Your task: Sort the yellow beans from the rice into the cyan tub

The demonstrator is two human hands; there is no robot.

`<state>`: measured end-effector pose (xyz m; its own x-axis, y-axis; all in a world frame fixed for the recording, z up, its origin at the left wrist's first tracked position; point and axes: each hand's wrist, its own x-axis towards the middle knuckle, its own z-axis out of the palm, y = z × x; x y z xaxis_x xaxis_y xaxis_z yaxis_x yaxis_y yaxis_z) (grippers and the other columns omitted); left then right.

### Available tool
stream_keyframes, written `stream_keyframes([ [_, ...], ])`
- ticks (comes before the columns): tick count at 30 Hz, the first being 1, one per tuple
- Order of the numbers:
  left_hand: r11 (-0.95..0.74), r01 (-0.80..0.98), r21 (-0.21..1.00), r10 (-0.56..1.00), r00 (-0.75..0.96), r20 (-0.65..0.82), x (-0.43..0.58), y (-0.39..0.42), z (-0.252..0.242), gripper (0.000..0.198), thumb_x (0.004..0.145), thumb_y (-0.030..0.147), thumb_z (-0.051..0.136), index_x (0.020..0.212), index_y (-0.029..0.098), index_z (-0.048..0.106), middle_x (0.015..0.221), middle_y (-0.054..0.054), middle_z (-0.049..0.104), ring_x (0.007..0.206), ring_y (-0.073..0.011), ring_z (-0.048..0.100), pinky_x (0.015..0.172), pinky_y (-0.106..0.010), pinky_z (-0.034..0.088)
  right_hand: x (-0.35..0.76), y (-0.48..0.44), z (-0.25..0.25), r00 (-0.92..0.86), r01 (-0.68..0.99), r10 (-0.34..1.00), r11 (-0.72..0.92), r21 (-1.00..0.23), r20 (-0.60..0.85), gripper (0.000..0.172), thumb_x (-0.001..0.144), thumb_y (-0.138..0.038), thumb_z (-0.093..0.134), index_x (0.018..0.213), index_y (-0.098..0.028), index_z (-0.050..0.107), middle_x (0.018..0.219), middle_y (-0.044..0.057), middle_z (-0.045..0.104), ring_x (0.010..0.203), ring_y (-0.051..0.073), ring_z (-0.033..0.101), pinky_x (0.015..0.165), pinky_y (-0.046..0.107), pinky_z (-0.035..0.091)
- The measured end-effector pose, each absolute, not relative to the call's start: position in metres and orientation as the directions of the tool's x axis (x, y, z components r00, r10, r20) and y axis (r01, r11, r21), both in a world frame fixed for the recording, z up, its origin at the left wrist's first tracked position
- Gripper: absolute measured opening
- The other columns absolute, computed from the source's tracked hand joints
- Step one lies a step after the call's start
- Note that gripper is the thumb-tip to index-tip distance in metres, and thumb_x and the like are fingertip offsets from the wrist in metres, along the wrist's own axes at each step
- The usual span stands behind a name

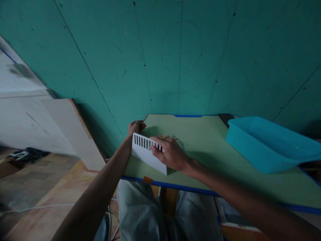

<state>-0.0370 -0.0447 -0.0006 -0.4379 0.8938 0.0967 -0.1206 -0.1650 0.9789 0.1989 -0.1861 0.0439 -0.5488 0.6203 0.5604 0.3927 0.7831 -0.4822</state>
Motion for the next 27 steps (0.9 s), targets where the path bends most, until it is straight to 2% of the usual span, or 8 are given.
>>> stream_keyframes([
  [3,-0.173,-0.145,0.974,0.891,-0.444,0.092,-0.037,-0.044,-0.002,0.016,0.081,0.023,0.052,0.080,0.014,0.065,0.064,-0.007,0.066,0.057,-0.0130,0.061,0.065,-0.028,0.050,0.213,-0.191,0.047,-0.581,0.352,0.602,0.792,-0.498,0.548,0.032,0.099,-0.030,0.055,0.126,-0.020,0.068,0.116,0.007,0.078,0.098,0.019,0.075,0.089,0.029,0.056],
  [8,-0.171,-0.156,0.973,0.894,-0.441,0.086,-0.037,-0.047,-0.002,0.016,0.082,0.022,0.052,0.082,0.013,0.066,0.064,-0.005,0.066,0.058,-0.0125,0.061,0.064,-0.027,0.049,0.239,-0.186,0.048,-0.614,0.357,0.609,0.782,-0.511,0.503,0.036,0.100,-0.033,0.057,0.132,-0.023,0.068,0.119,0.004,0.078,0.093,0.017,0.076,0.082,0.025,0.058],
  [13,-0.157,-0.159,0.975,0.895,-0.441,0.073,-0.035,-0.048,0.001,0.017,0.083,0.019,0.050,0.082,0.013,0.066,0.062,-0.004,0.065,0.057,-0.0126,0.061,0.064,-0.027,0.049,0.252,-0.170,0.052,-0.662,0.383,0.599,0.788,-0.483,0.451,0.039,0.101,-0.036,0.057,0.138,-0.028,0.065,0.126,0.002,0.075,0.094,0.016,0.076,0.082,0.025,0.057],
  [20,-0.157,-0.150,0.976,0.894,-0.441,0.076,-0.034,-0.051,0.003,0.017,0.084,0.019,0.050,0.080,0.012,0.065,0.062,-0.004,0.065,0.055,-0.0117,0.060,0.063,-0.026,0.048,0.250,-0.160,0.057,-0.685,0.379,0.589,0.791,-0.480,0.430,0.036,0.099,-0.034,0.060,0.134,-0.027,0.068,0.116,0.001,0.078,0.083,0.015,0.075,0.076,0.024,0.055],
  [24,-0.163,-0.136,0.977,0.896,-0.434,0.089,-0.035,-0.049,0.001,0.017,0.083,0.021,0.052,0.083,0.012,0.066,0.064,-0.004,0.066,0.058,-0.0124,0.062,0.064,-0.026,0.049,0.253,-0.164,0.057,-0.689,0.379,0.583,0.797,-0.470,0.432,0.034,0.099,-0.035,0.060,0.131,-0.026,0.070,0.115,0.001,0.079,0.084,0.016,0.075,0.075,0.025,0.054],
  [27,-0.169,-0.129,0.977,0.897,-0.432,0.098,-0.036,-0.046,-0.001,0.017,0.082,0.021,0.052,0.084,0.012,0.066,0.063,-0.004,0.066,0.057,-0.0125,0.061,0.063,-0.026,0.048,0.261,-0.168,0.058,-0.702,0.393,0.580,0.800,-0.454,0.413,0.034,0.099,-0.040,0.060,0.128,-0.025,0.071,0.104,0.000,0.081,0.077,0.016,0.074,0.071,0.025,0.055],
])
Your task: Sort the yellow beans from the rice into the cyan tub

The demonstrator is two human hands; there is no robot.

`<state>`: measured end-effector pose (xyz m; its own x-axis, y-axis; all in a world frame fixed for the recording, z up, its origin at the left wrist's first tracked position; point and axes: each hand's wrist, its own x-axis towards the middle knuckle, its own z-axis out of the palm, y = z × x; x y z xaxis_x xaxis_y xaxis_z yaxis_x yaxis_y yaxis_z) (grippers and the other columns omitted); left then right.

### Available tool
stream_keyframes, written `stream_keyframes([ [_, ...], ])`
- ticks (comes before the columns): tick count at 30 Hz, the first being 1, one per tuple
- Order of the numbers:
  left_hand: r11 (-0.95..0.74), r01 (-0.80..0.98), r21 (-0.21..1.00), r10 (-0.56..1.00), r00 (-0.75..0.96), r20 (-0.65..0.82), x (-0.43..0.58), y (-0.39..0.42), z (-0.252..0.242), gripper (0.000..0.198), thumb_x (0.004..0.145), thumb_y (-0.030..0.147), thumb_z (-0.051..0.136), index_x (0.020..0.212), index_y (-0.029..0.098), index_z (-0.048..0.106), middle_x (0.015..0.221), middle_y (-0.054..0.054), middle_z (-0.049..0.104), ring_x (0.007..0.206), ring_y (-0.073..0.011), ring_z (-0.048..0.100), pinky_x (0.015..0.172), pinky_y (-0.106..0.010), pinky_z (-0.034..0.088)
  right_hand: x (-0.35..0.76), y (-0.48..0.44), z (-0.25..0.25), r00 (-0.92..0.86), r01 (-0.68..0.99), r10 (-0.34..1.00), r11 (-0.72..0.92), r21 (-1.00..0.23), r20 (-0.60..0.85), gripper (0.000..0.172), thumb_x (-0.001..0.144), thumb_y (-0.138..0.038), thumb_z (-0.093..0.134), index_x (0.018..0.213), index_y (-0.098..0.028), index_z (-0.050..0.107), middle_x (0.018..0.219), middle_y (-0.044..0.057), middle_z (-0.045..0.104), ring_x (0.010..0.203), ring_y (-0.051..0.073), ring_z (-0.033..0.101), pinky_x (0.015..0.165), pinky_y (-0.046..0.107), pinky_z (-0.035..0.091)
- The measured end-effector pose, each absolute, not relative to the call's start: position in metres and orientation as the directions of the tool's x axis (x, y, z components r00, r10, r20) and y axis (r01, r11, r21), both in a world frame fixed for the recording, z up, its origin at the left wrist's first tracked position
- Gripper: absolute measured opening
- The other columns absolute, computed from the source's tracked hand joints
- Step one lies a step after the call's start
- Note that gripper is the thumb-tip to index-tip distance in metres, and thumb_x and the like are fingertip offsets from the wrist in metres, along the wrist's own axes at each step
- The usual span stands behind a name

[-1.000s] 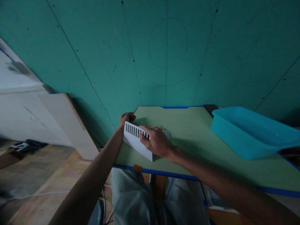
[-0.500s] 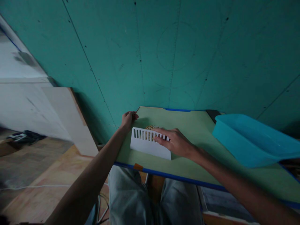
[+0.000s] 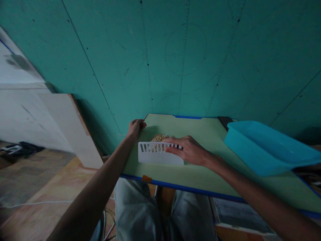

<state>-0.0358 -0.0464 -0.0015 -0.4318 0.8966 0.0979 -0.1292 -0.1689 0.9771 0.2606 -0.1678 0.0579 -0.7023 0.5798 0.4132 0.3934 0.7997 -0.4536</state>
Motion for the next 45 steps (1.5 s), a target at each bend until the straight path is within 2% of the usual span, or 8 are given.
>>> stream_keyframes([
  [4,-0.173,-0.125,0.977,0.898,-0.428,0.104,-0.036,-0.045,-0.002,0.018,0.082,0.021,0.049,0.083,0.013,0.065,0.062,-0.003,0.065,0.055,-0.0122,0.059,0.062,-0.026,0.048,0.278,-0.173,0.062,-0.706,0.418,0.587,0.797,-0.436,0.397,0.037,0.098,-0.045,0.061,0.126,-0.024,0.073,0.090,0.000,0.081,0.064,0.015,0.071,0.062,0.025,0.054],
  [13,-0.160,-0.108,0.981,0.899,-0.425,0.100,-0.034,-0.050,0.000,0.018,0.085,0.017,0.047,0.081,0.014,0.064,0.062,-0.003,0.065,0.056,-0.0125,0.060,0.061,-0.026,0.047,0.314,-0.160,0.066,-0.668,0.465,0.624,0.776,-0.426,0.406,0.030,0.093,-0.047,0.067,0.113,-0.026,0.078,0.098,0.001,0.081,0.080,0.022,0.077,0.072,0.032,0.059],
  [18,-0.158,-0.104,0.982,0.899,-0.426,0.099,-0.035,-0.049,0.000,0.017,0.086,0.018,0.048,0.080,0.014,0.063,0.061,-0.003,0.064,0.054,-0.0121,0.059,0.061,-0.026,0.047,0.307,-0.148,0.069,-0.700,0.450,0.581,0.810,-0.375,0.416,0.029,0.095,-0.048,0.065,0.108,-0.025,0.076,0.100,0.003,0.079,0.089,0.022,0.075,0.080,0.033,0.057],
  [27,-0.156,-0.092,0.984,0.899,-0.426,0.103,-0.036,-0.048,0.000,0.017,0.084,0.018,0.049,0.083,0.013,0.065,0.062,-0.003,0.065,0.056,-0.0123,0.060,0.061,-0.026,0.048,0.295,-0.136,0.072,-0.738,0.393,0.502,0.863,-0.318,0.451,0.026,0.096,-0.042,0.064,0.114,-0.024,0.073,0.110,0.006,0.075,0.103,0.024,0.072,0.091,0.037,0.055],
  [33,-0.154,-0.099,0.983,0.896,-0.434,0.096,-0.034,-0.049,0.000,0.018,0.084,0.017,0.048,0.081,0.014,0.065,0.060,-0.003,0.064,0.054,-0.0122,0.058,0.059,-0.026,0.046,0.289,-0.152,0.079,-0.779,0.336,0.421,0.906,-0.256,0.465,0.034,0.098,-0.026,0.060,0.131,-0.027,0.064,0.119,0.007,0.071,0.113,0.022,0.065,0.099,0.042,0.052],
  [37,-0.153,-0.104,0.983,0.897,-0.433,0.094,-0.034,-0.048,0.000,0.017,0.084,0.017,0.048,0.081,0.014,0.065,0.061,-0.003,0.064,0.054,-0.0120,0.059,0.060,-0.025,0.046,0.282,-0.160,0.084,-0.780,0.339,0.375,0.926,-0.165,0.500,0.034,0.095,-0.025,0.064,0.129,-0.026,0.065,0.119,0.007,0.071,0.116,0.023,0.062,0.103,0.045,0.048],
  [41,-0.153,-0.101,0.983,0.898,-0.430,0.096,-0.035,-0.048,0.000,0.017,0.084,0.018,0.049,0.082,0.014,0.065,0.062,-0.003,0.064,0.056,-0.0121,0.059,0.061,-0.025,0.047,0.273,-0.171,0.088,-0.777,0.399,0.394,0.911,-0.100,0.491,0.032,0.098,-0.027,0.061,0.129,-0.027,0.065,0.121,0.007,0.071,0.119,0.024,0.061,0.105,0.046,0.043],
  [45,-0.148,-0.098,0.984,0.900,-0.425,0.092,-0.034,-0.050,0.001,0.017,0.083,0.018,0.048,0.082,0.014,0.065,0.063,-0.003,0.065,0.057,-0.0127,0.060,0.062,-0.026,0.048,0.261,-0.188,0.084,-0.744,0.470,0.449,0.878,-0.090,0.495,0.033,0.101,-0.025,0.055,0.133,-0.028,0.062,0.124,0.006,0.071,0.123,0.023,0.060,0.115,0.051,0.030],
])
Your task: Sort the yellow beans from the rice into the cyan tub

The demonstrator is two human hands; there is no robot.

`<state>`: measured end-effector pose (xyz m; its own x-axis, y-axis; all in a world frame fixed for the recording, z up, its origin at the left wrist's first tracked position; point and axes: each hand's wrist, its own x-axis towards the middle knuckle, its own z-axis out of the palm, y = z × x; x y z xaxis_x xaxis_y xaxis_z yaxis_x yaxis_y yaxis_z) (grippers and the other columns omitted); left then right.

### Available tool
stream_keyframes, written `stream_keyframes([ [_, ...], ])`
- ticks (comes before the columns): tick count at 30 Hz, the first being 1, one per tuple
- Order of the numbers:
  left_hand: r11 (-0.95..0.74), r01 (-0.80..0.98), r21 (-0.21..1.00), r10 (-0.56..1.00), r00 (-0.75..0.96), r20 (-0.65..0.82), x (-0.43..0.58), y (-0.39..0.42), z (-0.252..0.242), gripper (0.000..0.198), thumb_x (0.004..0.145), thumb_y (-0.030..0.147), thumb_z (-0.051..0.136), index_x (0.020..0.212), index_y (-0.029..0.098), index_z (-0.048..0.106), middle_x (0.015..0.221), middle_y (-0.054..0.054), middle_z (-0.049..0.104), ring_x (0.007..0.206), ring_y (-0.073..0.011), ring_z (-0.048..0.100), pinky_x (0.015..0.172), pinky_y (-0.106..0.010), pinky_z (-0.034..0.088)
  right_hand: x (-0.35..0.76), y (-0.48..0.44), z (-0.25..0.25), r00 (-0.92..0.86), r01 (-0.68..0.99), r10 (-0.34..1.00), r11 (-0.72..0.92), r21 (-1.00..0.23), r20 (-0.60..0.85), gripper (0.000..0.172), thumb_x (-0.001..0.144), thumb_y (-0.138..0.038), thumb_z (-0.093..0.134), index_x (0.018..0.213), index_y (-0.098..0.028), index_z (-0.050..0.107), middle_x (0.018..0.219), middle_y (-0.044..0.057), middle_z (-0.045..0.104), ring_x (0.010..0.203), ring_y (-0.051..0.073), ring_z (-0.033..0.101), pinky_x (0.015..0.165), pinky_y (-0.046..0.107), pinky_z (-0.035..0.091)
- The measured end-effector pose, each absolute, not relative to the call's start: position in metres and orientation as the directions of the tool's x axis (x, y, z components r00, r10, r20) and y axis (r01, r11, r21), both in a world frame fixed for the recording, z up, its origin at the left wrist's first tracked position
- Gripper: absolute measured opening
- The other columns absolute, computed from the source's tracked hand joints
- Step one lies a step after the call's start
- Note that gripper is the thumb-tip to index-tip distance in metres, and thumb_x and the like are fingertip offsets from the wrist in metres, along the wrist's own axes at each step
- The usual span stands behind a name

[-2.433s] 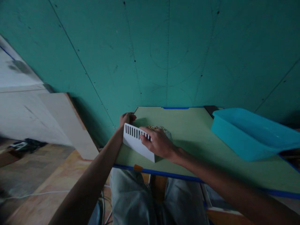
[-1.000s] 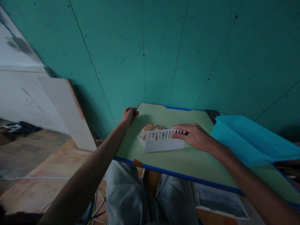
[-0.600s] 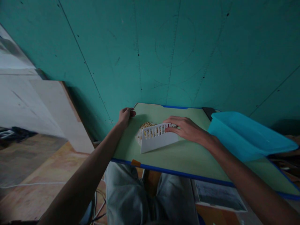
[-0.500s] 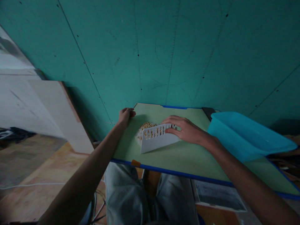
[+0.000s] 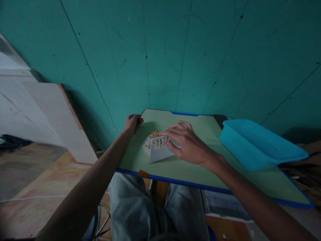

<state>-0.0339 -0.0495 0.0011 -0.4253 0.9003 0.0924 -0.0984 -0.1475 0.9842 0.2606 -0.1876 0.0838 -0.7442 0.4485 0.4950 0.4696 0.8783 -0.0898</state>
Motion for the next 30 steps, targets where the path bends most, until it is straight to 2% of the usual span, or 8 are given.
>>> stream_keyframes([
  [3,-0.147,-0.097,0.984,0.902,-0.422,0.093,-0.033,-0.051,0.003,0.017,0.082,0.018,0.048,0.081,0.014,0.064,0.063,-0.003,0.064,0.056,-0.0128,0.060,0.061,-0.026,0.048,0.254,-0.198,0.078,-0.714,0.527,0.501,0.844,-0.097,0.489,0.028,0.103,-0.028,0.052,0.130,-0.029,0.061,0.123,0.004,0.072,0.122,0.022,0.061,0.118,0.053,0.023],
  [7,-0.152,-0.091,0.984,0.901,-0.422,0.100,-0.032,-0.052,0.004,0.014,0.082,0.019,0.050,0.080,0.014,0.063,0.063,-0.003,0.064,0.055,-0.0122,0.059,0.060,-0.025,0.047,0.251,-0.205,0.072,-0.685,0.577,0.527,0.814,-0.067,0.502,0.024,0.100,-0.042,0.059,0.119,-0.027,0.063,0.116,0.006,0.072,0.116,0.025,0.061,0.115,0.054,0.024],
  [15,-0.144,-0.077,0.987,0.900,-0.426,0.098,-0.032,-0.052,0.003,0.014,0.082,0.019,0.050,0.082,0.014,0.064,0.063,-0.003,0.065,0.055,-0.0119,0.059,0.060,-0.025,0.047,0.252,-0.210,0.057,-0.606,0.662,0.537,0.750,-0.003,0.587,0.052,0.082,-0.072,0.068,0.101,-0.025,0.058,0.104,0.010,0.064,0.110,0.033,0.055,0.109,0.058,0.032],
  [18,-0.140,-0.081,0.987,0.899,-0.428,0.092,-0.032,-0.052,0.004,0.014,0.081,0.018,0.051,0.081,0.014,0.064,0.063,-0.003,0.064,0.055,-0.0122,0.060,0.060,-0.026,0.047,0.256,-0.212,0.051,-0.548,0.699,0.569,0.714,-0.039,0.613,0.064,0.073,-0.079,0.070,0.101,-0.023,0.056,0.109,0.013,0.057,0.113,0.036,0.052,0.105,0.061,0.038],
  [22,-0.142,-0.085,0.986,0.899,-0.427,0.092,-0.031,-0.051,0.004,0.013,0.082,0.018,0.051,0.081,0.014,0.063,0.063,-0.004,0.064,0.054,-0.0122,0.059,0.059,-0.026,0.046,0.265,-0.214,0.048,-0.478,0.684,0.608,0.710,-0.165,0.634,0.067,0.069,-0.076,0.076,0.101,-0.022,0.051,0.119,0.016,0.048,0.129,0.041,0.045,0.105,0.059,0.045],
  [25,-0.141,-0.085,0.986,0.902,-0.422,0.092,-0.032,-0.051,0.004,0.013,0.083,0.019,0.052,0.080,0.014,0.063,0.062,-0.004,0.064,0.054,-0.0123,0.059,0.059,-0.026,0.046,0.274,-0.214,0.047,-0.455,0.660,0.606,0.722,-0.210,0.652,0.059,0.070,-0.066,0.081,0.097,-0.024,0.048,0.126,0.016,0.044,0.140,0.043,0.036,0.113,0.063,0.039],
  [27,-0.140,-0.082,0.987,0.903,-0.419,0.094,-0.032,-0.051,0.003,0.013,0.084,0.020,0.052,0.081,0.014,0.063,0.062,-0.003,0.064,0.054,-0.0122,0.058,0.059,-0.026,0.046,0.281,-0.214,0.046,-0.457,0.644,0.605,0.730,-0.227,0.652,0.056,0.070,-0.060,0.083,0.096,-0.024,0.048,0.139,0.016,0.038,0.146,0.045,0.029,0.117,0.066,0.034],
  [30,-0.141,-0.076,0.987,0.903,-0.418,0.097,-0.032,-0.050,0.002,0.014,0.085,0.021,0.052,0.081,0.014,0.064,0.062,-0.003,0.064,0.054,-0.0120,0.058,0.059,-0.026,0.045,0.291,-0.214,0.047,-0.465,0.634,0.614,0.734,-0.244,0.638,0.055,0.069,-0.055,0.085,0.096,-0.025,0.047,0.155,0.014,0.027,0.151,0.046,0.023,0.118,0.065,0.034],
])
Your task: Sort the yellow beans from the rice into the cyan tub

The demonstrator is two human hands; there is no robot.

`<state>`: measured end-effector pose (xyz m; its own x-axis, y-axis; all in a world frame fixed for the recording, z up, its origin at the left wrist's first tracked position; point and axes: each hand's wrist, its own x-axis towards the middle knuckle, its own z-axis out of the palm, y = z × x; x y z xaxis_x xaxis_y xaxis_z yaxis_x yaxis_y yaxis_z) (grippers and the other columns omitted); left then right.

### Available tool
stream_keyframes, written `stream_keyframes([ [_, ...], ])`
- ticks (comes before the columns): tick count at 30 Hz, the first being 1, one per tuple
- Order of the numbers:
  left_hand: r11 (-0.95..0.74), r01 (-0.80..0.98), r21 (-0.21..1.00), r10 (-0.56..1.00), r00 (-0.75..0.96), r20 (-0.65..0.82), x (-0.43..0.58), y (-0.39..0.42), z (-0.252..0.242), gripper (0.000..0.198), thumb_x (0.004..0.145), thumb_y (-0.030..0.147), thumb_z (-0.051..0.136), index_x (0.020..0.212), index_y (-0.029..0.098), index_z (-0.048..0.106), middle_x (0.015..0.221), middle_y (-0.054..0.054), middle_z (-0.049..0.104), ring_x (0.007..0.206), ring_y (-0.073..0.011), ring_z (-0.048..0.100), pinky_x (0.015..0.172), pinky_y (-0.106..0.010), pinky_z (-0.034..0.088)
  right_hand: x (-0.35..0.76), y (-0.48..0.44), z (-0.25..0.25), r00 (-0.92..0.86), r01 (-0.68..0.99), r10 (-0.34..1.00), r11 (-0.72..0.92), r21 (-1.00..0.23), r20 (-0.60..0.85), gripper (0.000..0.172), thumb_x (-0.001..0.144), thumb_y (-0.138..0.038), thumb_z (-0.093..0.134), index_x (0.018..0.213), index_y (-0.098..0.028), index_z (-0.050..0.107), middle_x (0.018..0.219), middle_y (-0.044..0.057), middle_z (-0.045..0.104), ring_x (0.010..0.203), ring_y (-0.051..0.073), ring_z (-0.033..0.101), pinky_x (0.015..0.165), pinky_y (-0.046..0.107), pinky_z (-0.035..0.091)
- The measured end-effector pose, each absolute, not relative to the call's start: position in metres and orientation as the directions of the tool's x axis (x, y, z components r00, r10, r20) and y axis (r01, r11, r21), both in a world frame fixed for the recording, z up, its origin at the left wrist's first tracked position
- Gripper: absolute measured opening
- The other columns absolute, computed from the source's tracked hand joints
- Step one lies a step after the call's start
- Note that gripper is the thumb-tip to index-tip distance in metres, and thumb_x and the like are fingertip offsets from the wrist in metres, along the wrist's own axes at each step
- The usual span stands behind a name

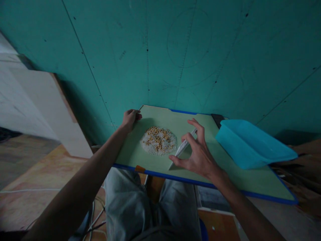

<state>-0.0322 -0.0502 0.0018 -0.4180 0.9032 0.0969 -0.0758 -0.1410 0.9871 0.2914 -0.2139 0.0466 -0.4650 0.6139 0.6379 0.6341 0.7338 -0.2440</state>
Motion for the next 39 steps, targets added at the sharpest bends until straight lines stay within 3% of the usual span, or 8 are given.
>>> stream_keyframes([
  [16,-0.138,-0.059,0.989,0.902,-0.419,0.101,-0.032,-0.050,0.002,0.014,0.085,0.018,0.051,0.079,0.014,0.063,0.063,-0.004,0.064,0.054,-0.0120,0.058,0.059,-0.026,0.045,0.306,-0.197,0.049,-0.545,0.598,0.639,0.750,-0.282,0.543,0.041,0.082,-0.048,0.076,0.100,-0.025,0.047,0.170,0.010,0.014,0.158,0.041,0.013,0.122,0.063,0.026],
  [21,-0.141,-0.062,0.988,0.902,-0.420,0.102,-0.031,-0.051,0.002,0.013,0.085,0.018,0.052,0.079,0.014,0.063,0.064,-0.004,0.064,0.055,-0.0123,0.059,0.060,-0.027,0.046,0.313,-0.199,0.050,-0.547,0.637,0.670,0.722,-0.270,0.502,0.045,0.083,-0.053,0.076,0.107,-0.026,0.047,0.169,0.010,0.016,0.157,0.040,0.015,0.122,0.064,0.027],
  [27,-0.130,-0.051,0.990,0.902,-0.420,0.097,-0.032,-0.049,0.001,0.012,0.084,0.019,0.053,0.080,0.014,0.063,0.063,-0.004,0.064,0.055,-0.0128,0.059,0.060,-0.027,0.046,0.317,-0.195,0.056,-0.589,0.609,0.669,0.736,-0.295,0.454,0.051,0.079,-0.057,0.079,0.106,-0.027,0.049,0.170,0.008,0.009,0.157,0.041,0.013,0.122,0.066,0.027],
  [30,-0.140,-0.034,0.990,0.899,-0.423,0.113,-0.033,-0.047,-0.001,0.013,0.084,0.020,0.054,0.080,0.014,0.065,0.063,-0.004,0.064,0.055,-0.0129,0.059,0.060,-0.027,0.046,0.319,-0.191,0.053,-0.571,0.571,0.655,0.750,-0.334,0.494,0.053,0.076,-0.057,0.082,0.106,-0.026,0.050,0.167,0.009,0.015,0.157,0.040,0.016,0.123,0.064,0.028],
  [35,-0.140,-0.020,0.990,0.900,-0.419,0.119,-0.034,-0.045,-0.004,0.013,0.083,0.021,0.053,0.081,0.015,0.065,0.063,-0.004,0.065,0.056,-0.0137,0.059,0.060,-0.028,0.046,0.320,-0.183,0.045,-0.520,0.549,0.679,0.731,-0.406,0.519,0.051,0.074,-0.055,0.084,0.103,-0.026,0.054,0.155,0.012,0.029,0.147,0.038,0.033,0.109,0.055,0.047],
  [39,-0.141,-0.013,0.990,0.903,-0.411,0.123,-0.034,-0.046,-0.004,0.012,0.082,0.022,0.054,0.079,0.016,0.064,0.063,-0.004,0.064,0.056,-0.0138,0.059,0.060,-0.028,0.045,0.318,-0.178,0.047,-0.556,0.554,0.656,0.750,-0.361,0.511,0.049,0.075,-0.053,0.084,0.103,-0.026,0.055,0.151,0.012,0.032,0.146,0.038,0.033,0.115,0.058,0.039],
])
